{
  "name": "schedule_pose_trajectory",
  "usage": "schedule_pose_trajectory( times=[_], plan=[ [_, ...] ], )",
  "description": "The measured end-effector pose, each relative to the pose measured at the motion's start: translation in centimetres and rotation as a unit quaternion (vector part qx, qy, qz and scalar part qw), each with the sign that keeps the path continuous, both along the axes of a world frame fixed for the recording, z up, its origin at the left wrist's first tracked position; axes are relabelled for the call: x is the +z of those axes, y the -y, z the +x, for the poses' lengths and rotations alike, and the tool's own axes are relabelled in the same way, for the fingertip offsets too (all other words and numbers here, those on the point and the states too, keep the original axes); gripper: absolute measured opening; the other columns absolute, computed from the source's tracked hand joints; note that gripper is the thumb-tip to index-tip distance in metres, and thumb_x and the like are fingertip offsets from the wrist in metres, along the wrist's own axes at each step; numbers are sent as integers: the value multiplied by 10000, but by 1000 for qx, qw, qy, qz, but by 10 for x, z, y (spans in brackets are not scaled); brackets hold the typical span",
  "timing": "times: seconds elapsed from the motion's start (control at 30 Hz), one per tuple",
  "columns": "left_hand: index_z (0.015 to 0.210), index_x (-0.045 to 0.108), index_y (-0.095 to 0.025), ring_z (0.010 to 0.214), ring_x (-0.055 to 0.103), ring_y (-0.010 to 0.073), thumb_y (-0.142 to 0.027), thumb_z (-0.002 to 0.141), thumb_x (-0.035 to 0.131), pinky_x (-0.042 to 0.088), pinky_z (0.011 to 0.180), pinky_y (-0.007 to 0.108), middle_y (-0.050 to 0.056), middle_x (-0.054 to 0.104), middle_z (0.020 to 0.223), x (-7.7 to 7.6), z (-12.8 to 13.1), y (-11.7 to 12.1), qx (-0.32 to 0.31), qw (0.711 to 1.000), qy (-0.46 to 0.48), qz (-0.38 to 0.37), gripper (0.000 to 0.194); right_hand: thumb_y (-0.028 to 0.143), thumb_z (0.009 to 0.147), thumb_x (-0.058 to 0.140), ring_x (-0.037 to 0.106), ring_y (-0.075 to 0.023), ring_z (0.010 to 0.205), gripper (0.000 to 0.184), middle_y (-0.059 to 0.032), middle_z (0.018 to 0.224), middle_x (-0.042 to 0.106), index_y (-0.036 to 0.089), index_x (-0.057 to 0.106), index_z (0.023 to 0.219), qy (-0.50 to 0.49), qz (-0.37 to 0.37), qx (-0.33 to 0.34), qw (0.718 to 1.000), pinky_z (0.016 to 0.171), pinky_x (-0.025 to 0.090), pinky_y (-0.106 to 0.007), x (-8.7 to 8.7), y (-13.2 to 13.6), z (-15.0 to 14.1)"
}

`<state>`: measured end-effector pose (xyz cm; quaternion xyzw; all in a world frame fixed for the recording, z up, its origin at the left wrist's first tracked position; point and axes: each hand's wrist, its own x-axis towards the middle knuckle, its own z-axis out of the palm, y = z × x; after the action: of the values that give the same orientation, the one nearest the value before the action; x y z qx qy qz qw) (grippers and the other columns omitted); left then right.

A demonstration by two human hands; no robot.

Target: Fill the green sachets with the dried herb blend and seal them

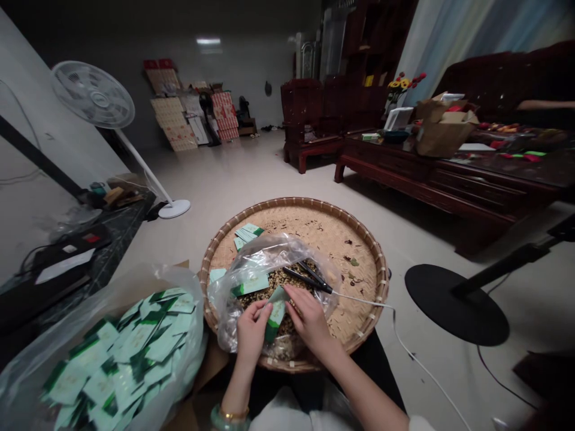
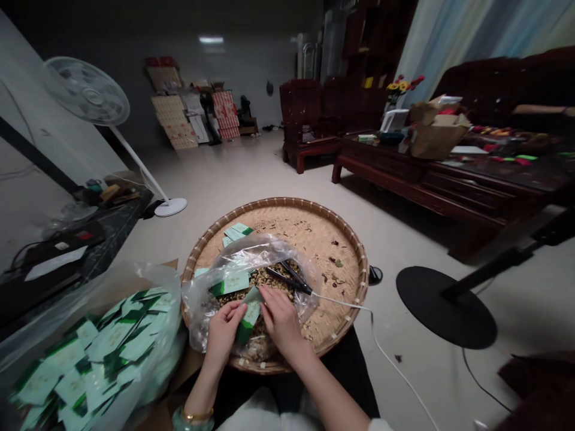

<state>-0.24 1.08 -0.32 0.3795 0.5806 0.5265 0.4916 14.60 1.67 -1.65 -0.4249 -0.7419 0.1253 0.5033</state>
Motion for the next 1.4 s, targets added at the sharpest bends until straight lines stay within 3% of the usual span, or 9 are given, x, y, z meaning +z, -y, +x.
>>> schedule_pose_trajectory(
  times=[0.23, 0.37, 0.5, 0.7, 0.87, 1.0, 1.07, 1.3, 1.4],
  plan=[
    [780, 680, -125, 576, 634, 145, -397, 600, 733, 479, 564, 221, 26, 712, 630, -3, -4, 2, -5, 1000, -2, -6, 331, 136, 905, 430, 535, -209, 1128, 398, -104, 1220, 597, 214, 504, 1288, 24, 3, 6, 1000, 953, 462, -402, 2, 3, -2],
    [794, 684, -129, 598, 643, 163, -405, 643, 699, 497, 585, 247, 30, 712, 650, 0, -5, 3, -37, 999, -37, 5, 314, 171, 890, 472, 554, -211, 1014, 259, -100, 1052, 637, 206, 614, 1103, 3, -18, -11, 1000, 880, 482, -393, 5, 3, -4],
    [780, 712, -162, 720, 662, 195, -350, 697, 657, 514, 700, 292, 50, 736, 764, 1, -6, 3, -52, 984, -156, 63, 213, 246, 842, 571, 519, -223, 871, 111, -94, 875, 588, 188, 664, 828, -4, -23, -87, 996, 755, 472, -387, 11, 0, -1],
    [812, 725, -161, 781, 675, 224, -373, 668, 668, 529, 753, 330, 66, 744, 821, -5, -12, -2, -10, 989, -134, 61, 262, 222, 848, 548, 550, -182, 770, 115, -57, 776, 636, 184, 642, 792, -102, -104, -5, 989, 702, 457, -315, 18, -5, 8],
    [880, 724, -152, 901, 654, 238, -439, 722, 622, 476, 868, 352, 80, 737, 912, -8, -13, -2, -11, 995, -94, 43, 344, 340, 785, 594, 572, -151, 694, 201, -37, 775, 660, 165, 667, 853, -198, -312, 116, 922, 657, 477, -272, 17, -6, 3],
    [915, 718, -157, 944, 642, 245, -455, 768, 579, 465, 887, 351, 85, 728, 966, -1, -10, -1, -81, 990, -101, 51, 359, 489, 703, 656, 534, -125, 628, 422, -26, 766, 645, 144, 676, 944, -221, -460, 214, 833, 589, 484, -253, 15, -7, -1],
    [955, 704, -159, 962, 641, 242, -461, 794, 547, 470, 885, 345, 87, 722, 1000, 0, -12, -2, -110, 988, -97, 53, 377, 561, 707, 621, 518, -124, 622, 487, -28, 777, 633, 141, 675, 946, -216, -490, 234, 812, 567, 484, -255, 14, -8, 1],
    [1195, 543, -133, 960, 653, 245, -376, 884, 405, 498, 862, 403, 130, 709, 1026, -11, -25, -6, -57, 973, -208, 87, 418, 568, 810, 492, 529, -172, 682, 453, -15, 692, 609, 159, 687, 797, -166, -445, 180, 861, 672, 463, -300, 11, -10, 14],
    [1214, 542, -161, 1070, 588, 264, -269, 882, 432, 446, 937, 462, 142, 660, 1142, -11, -19, 3, -15, 901, -375, 217, 366, 543, 837, 471, 550, -194, 739, 435, -21, 731, 629, 164, 682, 805, -160, -435, 155, 872, 749, 457, -333, 6, -9, 13]
  ],
)
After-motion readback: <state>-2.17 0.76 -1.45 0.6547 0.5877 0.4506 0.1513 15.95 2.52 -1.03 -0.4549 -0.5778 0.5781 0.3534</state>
